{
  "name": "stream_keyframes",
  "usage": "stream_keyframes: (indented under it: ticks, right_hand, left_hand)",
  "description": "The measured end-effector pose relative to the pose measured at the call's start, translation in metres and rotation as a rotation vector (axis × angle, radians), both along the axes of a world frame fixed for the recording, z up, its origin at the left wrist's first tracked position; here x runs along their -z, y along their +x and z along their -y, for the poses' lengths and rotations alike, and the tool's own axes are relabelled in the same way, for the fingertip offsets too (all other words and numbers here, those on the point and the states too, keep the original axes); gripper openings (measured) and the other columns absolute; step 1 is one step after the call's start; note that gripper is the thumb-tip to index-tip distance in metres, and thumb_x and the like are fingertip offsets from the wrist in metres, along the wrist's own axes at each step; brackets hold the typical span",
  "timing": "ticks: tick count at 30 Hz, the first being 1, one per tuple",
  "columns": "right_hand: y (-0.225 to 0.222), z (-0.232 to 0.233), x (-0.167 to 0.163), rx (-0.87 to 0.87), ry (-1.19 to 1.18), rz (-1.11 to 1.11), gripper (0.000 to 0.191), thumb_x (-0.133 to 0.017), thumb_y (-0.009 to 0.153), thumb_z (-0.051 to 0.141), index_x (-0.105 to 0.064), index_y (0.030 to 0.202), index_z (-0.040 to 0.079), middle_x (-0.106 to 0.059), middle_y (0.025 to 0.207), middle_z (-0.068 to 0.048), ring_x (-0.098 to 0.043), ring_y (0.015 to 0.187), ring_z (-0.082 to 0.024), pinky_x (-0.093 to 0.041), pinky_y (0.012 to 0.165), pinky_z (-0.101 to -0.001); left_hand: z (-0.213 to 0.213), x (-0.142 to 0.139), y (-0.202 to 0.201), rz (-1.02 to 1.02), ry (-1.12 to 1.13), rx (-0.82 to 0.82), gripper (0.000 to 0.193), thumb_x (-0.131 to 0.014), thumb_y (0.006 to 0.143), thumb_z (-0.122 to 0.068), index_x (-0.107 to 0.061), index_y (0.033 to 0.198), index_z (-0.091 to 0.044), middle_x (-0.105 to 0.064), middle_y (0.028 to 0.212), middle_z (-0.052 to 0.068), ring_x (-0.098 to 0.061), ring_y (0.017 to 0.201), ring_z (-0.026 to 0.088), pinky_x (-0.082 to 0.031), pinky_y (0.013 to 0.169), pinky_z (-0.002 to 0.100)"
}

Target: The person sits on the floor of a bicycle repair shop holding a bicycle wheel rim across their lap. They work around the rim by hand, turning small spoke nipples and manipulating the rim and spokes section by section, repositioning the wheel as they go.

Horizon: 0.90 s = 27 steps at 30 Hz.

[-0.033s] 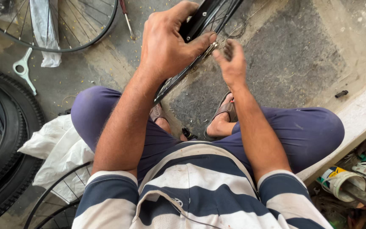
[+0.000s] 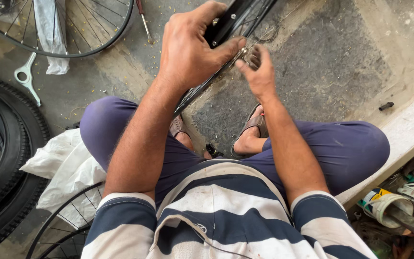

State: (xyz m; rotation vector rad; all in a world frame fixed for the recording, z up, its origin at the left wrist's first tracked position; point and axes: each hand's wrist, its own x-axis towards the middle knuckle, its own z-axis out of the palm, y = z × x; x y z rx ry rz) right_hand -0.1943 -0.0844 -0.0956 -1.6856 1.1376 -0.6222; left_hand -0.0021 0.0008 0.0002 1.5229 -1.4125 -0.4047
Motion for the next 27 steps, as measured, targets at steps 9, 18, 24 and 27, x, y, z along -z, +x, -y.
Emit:
stream_keyframes:
  ticks: [9, 18, 24, 27]
  right_hand:
    - [0.002, -0.014, 0.001, -0.061, -0.369, -0.075, 0.071, -0.079, 0.097, 0.046, -0.050, 0.146, 0.004, -0.065, 0.132, -0.017, -0.067, 0.123, -0.030, -0.059, 0.102, -0.0429]
    - [-0.001, -0.010, 0.010, 0.073, -0.177, -0.017, 0.046, -0.072, 0.096, 0.038, -0.063, 0.122, 0.001, -0.072, 0.106, -0.010, -0.069, 0.099, -0.021, -0.058, 0.090, -0.0362]
    - [-0.004, -0.017, -0.013, -0.129, -0.552, -0.066, 0.042, -0.081, 0.095, 0.024, -0.065, 0.124, -0.001, -0.071, 0.113, -0.020, -0.068, 0.104, -0.033, -0.054, 0.092, -0.0437]
    - [-0.018, -0.041, -0.038, -0.295, -0.767, 0.133, 0.038, -0.081, 0.097, 0.016, -0.064, 0.126, -0.002, -0.068, 0.122, -0.020, -0.070, 0.113, -0.035, -0.056, 0.095, -0.0416]
  left_hand:
    - [-0.002, -0.009, -0.012, -0.005, -0.049, 0.057, 0.039, -0.089, 0.086, -0.030, -0.071, 0.111, -0.006, -0.077, 0.088, 0.011, -0.078, 0.079, 0.023, -0.059, 0.070, 0.033]
    - [0.007, 0.004, -0.017, -0.031, 0.005, 0.045, 0.044, -0.086, 0.082, -0.037, -0.072, 0.113, -0.010, -0.077, 0.090, 0.010, -0.077, 0.080, 0.026, -0.059, 0.071, 0.037]
    - [0.026, -0.001, -0.024, -0.036, 0.090, -0.017, 0.048, -0.085, 0.068, -0.043, -0.074, 0.105, -0.016, -0.077, 0.089, 0.009, -0.075, 0.084, 0.030, -0.057, 0.073, 0.043]
    - [0.027, 0.002, -0.025, -0.091, 0.168, -0.029, 0.046, -0.080, 0.066, -0.037, -0.073, 0.108, -0.018, -0.078, 0.086, 0.008, -0.075, 0.082, 0.029, -0.056, 0.074, 0.044]
